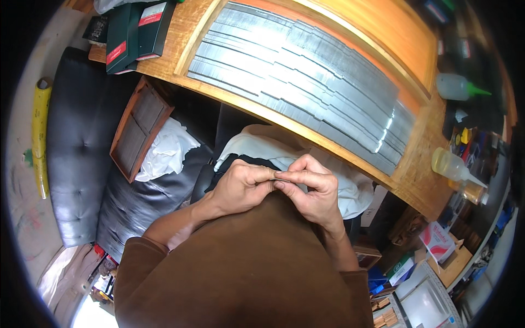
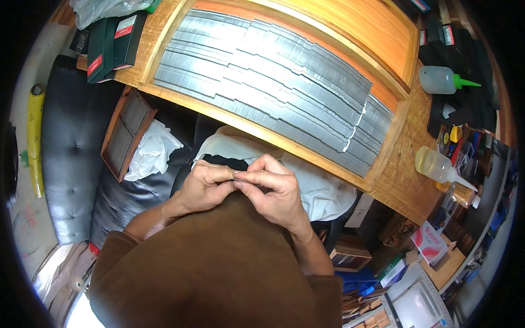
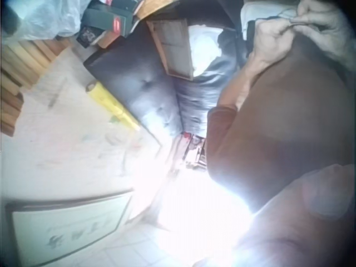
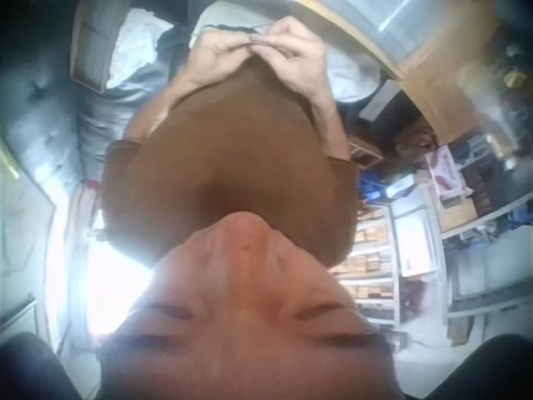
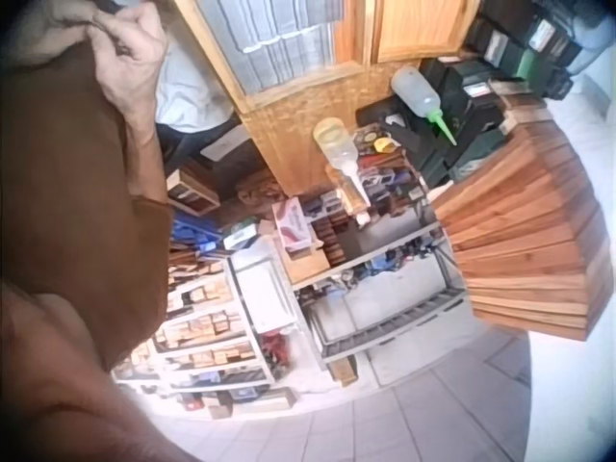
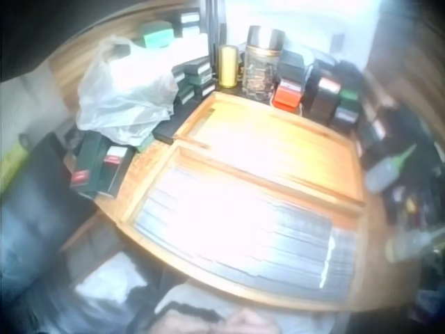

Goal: The person repeatedly picks up small rectangular metal pieces from a wooden tray, aligns them, and places them back into the tray. They occasionally wipe the pieces with a white cloth and inspect them before returning them to the tray.

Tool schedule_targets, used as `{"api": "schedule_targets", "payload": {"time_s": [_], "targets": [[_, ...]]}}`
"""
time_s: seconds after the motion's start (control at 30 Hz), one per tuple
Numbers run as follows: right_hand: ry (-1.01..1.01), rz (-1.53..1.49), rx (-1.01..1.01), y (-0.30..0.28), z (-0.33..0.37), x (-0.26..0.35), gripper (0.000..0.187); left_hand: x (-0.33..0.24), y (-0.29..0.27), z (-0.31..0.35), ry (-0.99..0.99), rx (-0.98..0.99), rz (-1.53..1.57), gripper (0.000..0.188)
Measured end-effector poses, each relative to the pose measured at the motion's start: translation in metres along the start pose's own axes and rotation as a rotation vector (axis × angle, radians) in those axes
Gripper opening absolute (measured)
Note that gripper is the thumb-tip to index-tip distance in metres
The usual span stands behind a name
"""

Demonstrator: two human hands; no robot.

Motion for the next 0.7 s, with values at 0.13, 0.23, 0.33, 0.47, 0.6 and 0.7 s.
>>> {"api": "schedule_targets", "payload": {"time_s": [0.13, 0.23, 0.33, 0.47, 0.6, 0.7], "targets": [[0.011, -0.018, -0.013, 0.0009, 0.0004, -0.0009, 0.021, 0.0019, -0.0013, -0.0002, 0.000, 0.023, 0.015, 0.018], [0.001, -0.028, -0.024, 0.0013, 0.0009, -0.0020, 0.021, 0.0042, -0.0009, -0.0001, 0.011, 0.030, 0.018, 0.020], [-0.008, -0.030, -0.032, 0.0015, 0.0016, -0.0025, 0.020, 0.0039, 0.0000, -0.0002, 0.016, 0.014, 0.038, 0.020], [0.011, -0.032, -0.041, 0.0030, 0.0013, -0.0008, 0.020, 0.0070, 0.0007, 0.0006, 0.005, 0.023, 0.027, 0.019], [0.003, -0.020, -0.048, 0.0052, 0.0027, -0.0012, 0.021, 0.0073, -0.0014, 0.0001, -0.006, 0.062, -0.011, 0.017], [0.007, -0.012, -0.049, 0.0060, 0.0035, -0.0011, 0.023, 0.0038, -0.0019, -0.0010, 0.004, 0.032, 0.016, 0.015]]}}
Point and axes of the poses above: each hand's wrist, its own z-axis away from the middle knuckle, its own y-axis out of the palm, x = y × z, the point moved 4 cm from there along -z, towards the middle knuckle, and after that the axes turned 14 degrees about -x, right-handed, at the moved point
